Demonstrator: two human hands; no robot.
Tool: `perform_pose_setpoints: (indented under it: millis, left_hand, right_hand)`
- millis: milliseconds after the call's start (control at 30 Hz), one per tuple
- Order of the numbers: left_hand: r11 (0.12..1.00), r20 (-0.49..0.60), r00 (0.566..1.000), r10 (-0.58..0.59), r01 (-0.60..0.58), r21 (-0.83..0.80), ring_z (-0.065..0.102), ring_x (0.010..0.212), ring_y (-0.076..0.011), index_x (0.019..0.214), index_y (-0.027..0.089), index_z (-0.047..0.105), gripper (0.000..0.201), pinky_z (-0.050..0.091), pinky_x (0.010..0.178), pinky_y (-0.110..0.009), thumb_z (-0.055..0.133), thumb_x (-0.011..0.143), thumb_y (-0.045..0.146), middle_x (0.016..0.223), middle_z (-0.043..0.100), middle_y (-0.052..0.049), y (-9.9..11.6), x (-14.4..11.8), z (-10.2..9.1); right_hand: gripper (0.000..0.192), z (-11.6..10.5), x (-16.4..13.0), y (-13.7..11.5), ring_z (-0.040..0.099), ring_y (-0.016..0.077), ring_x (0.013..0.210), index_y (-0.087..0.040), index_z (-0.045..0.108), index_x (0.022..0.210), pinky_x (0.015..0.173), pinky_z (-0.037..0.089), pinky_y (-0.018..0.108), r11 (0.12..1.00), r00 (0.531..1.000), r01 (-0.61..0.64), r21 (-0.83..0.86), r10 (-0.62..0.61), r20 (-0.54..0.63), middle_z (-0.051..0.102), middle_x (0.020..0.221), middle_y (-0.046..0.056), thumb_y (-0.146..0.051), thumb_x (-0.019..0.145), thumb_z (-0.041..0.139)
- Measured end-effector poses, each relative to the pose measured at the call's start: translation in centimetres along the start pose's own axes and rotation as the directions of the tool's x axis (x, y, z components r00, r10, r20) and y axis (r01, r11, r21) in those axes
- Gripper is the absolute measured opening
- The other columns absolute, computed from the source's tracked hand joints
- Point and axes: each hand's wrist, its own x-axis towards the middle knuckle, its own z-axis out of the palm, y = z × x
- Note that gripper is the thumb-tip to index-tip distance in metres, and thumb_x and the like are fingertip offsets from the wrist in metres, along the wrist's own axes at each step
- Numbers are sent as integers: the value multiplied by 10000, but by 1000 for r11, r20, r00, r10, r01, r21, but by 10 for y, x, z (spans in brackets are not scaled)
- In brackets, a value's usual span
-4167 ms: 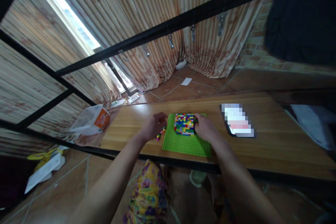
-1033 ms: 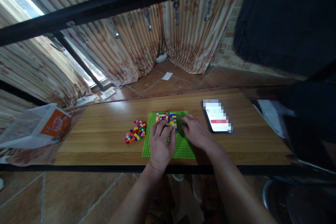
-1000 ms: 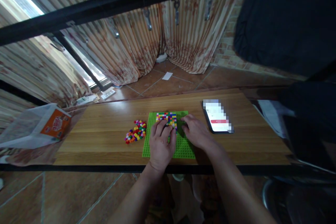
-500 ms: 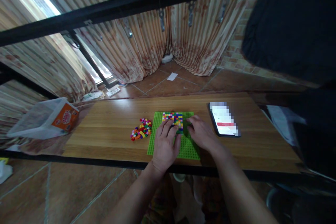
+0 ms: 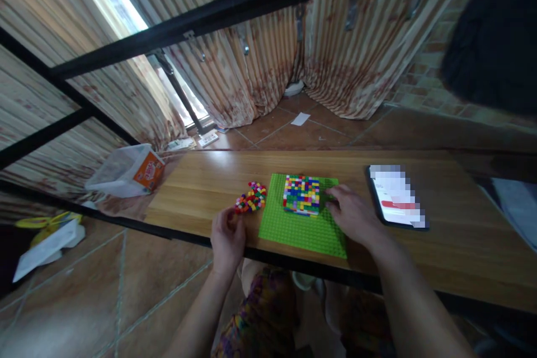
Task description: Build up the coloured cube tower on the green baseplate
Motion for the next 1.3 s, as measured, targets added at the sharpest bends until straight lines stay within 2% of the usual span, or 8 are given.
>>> perform_pose_setpoints:
  millis: [67,133,433,600,767,1133,1300]
  left_hand:
    - [997,15,998,-68,68,22,648,843,-214,977,185,619,162,539,783,-362,581,836,254,885,661,-56,-12,3,-5]
    - [997,38,997,-69,68,39,642,836,-215,959,181,623,164,535,781,-363,593,827,272,883,654,-58,-16,6,-6]
    - [997,69,998,3,-8,77,636,856,-216,896,191,654,117,521,772,-348,563,836,232,900,649,-65,-8,12,5]
    - [997,49,999,13,-16,75,644,843,-209,897,194,664,143,513,761,-334,529,872,236,892,654,-62,-7,10,7]
    - [998,35,999,7,-9,58,647,858,-214,890,199,657,173,509,773,-337,493,903,250,878,674,-62,-10,9,8]
    - [995,77,996,52,-57,76,650,832,-208,882,198,646,111,507,747,-328,545,867,242,866,679,-56,-15,10,8]
    - [996,88,996,32,-38,75,656,836,-213,885,197,646,129,514,761,-340,530,872,253,851,679,-55,-15,11,7]
  right_hand:
    - [287,1,0,0,624,223,1008,-144,641,1134,907,460,346,1000,1000,2,-11,-2,1,617,1182,123,-170,905,470]
    - [290,1,1,0,623,228,1002,-136,643,1133,911,461,357,1000,1000,9,-22,-9,0,619,1170,131,-170,901,472]
    - [291,6,2,7,626,228,982,-158,644,1127,885,475,367,998,999,28,-57,-29,-23,618,1161,119,-200,905,461]
    - [311,6,3,6,625,244,983,-127,648,1134,880,481,382,997,999,28,-71,-29,-18,615,1161,144,-203,908,448]
    - [307,5,4,6,629,242,970,-149,658,1129,884,478,390,997,1000,18,-72,-19,-18,619,1146,133,-201,898,462]
    - [294,3,2,2,626,230,983,-150,652,1133,882,477,357,999,1000,6,-53,-7,-6,618,1148,123,-187,897,481]
    - [282,3,2,2,627,226,996,-165,652,1128,889,475,353,999,1000,2,-44,-2,1,618,1161,117,-186,890,501]
